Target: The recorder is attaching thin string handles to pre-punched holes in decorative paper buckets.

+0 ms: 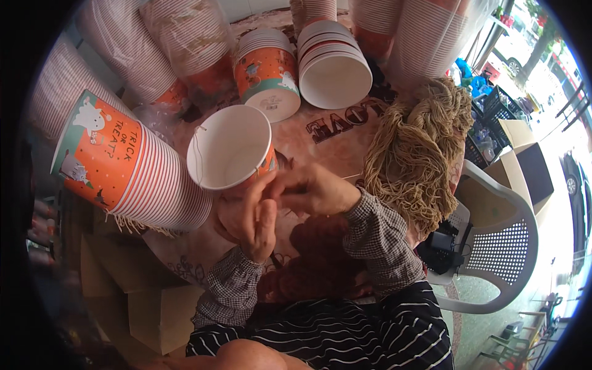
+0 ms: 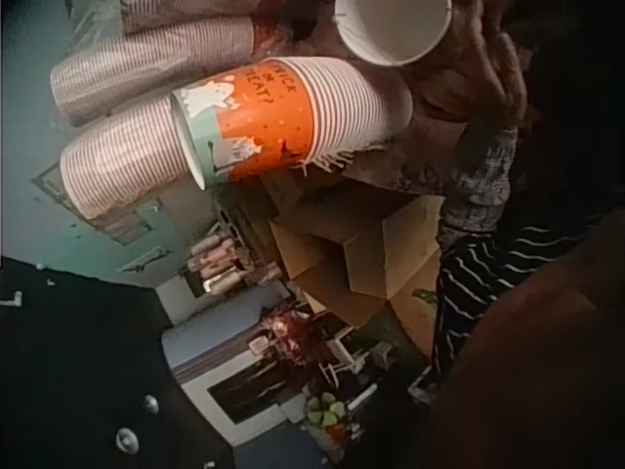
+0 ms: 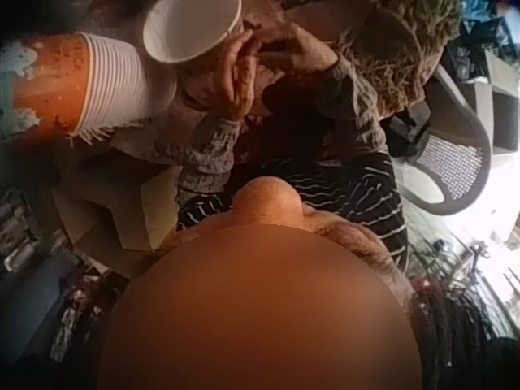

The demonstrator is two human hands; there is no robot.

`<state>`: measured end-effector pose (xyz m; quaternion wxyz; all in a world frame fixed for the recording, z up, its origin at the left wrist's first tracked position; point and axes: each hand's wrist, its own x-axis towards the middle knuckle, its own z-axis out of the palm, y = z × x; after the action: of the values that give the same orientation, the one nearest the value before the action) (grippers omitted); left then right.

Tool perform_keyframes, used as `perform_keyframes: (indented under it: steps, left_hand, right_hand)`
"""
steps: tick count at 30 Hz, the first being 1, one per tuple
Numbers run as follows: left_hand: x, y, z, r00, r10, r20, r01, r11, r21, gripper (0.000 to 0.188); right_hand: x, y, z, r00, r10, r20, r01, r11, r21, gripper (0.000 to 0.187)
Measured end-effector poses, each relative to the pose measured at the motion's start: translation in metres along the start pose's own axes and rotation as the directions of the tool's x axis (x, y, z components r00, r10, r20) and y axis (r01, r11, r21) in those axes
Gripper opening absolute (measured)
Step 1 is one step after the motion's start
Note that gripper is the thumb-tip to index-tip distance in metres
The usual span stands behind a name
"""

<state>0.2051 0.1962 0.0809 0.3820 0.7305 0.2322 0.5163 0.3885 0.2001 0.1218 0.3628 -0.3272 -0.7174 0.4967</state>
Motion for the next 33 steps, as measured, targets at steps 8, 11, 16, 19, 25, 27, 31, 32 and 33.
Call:
perform_keyframes:
  steps: [8,11,16,19,25,27,31,32,33]
  left_hand:
    - [0.012,-0.006,-0.009,0.914,-0.353,0.2,0.399,0.872,-0.283,0.034]
    - [0.01,-0.017,-0.006,0.906,-0.394,0.154,0.423,0.863,-0.276,0.026]
    - [0.004,-0.024,0.002,0.88,-0.475,0.015,0.449,0.821,-0.353,0.025]
    - [0.007,-0.022,0.006,0.84,-0.518,0.158,0.525,0.704,-0.478,0.028]
    - [-0.006,-0.04,0.009,0.809,-0.553,0.199,0.578,0.689,-0.437,0.022]
    - [-0.006,-0.043,0.008,0.843,-0.505,0.183,0.537,0.8,-0.267,0.02]
    - [-0.002,-0.034,0.01,0.972,-0.234,0.014,0.231,0.965,0.128,0.015]
    - [-0.001,-0.031,0.01,0.988,-0.154,0.017,0.147,0.965,0.218,0.014]
    - [0.0,-0.031,0.01,0.988,-0.156,0.019,0.149,0.965,0.215,0.014]
  right_hand:
    - [0.004,0.01,-0.001,0.937,0.308,-0.164,-0.23,0.899,0.374,0.01]
    - [0.008,0.016,0.008,0.948,0.274,-0.161,-0.191,0.897,0.399,0.012]
    - [0.01,0.025,0.009,0.933,0.278,-0.229,-0.167,0.898,0.407,0.012]
    - [0.01,0.027,0.008,0.913,0.28,-0.297,-0.141,0.9,0.413,0.013]
    - [0.008,0.033,0.001,0.89,0.295,-0.347,-0.124,0.89,0.438,0.012]
    - [0.007,0.035,-0.003,0.891,0.298,-0.341,-0.125,0.885,0.449,0.011]
    - [0.007,0.049,-0.011,0.836,0.337,-0.433,-0.074,0.851,0.519,0.014]
    - [0.006,0.054,-0.018,0.798,0.354,-0.488,-0.047,0.844,0.535,0.015]
    - [0.003,0.061,-0.025,0.767,0.333,-0.549,-0.097,0.906,0.413,0.015]
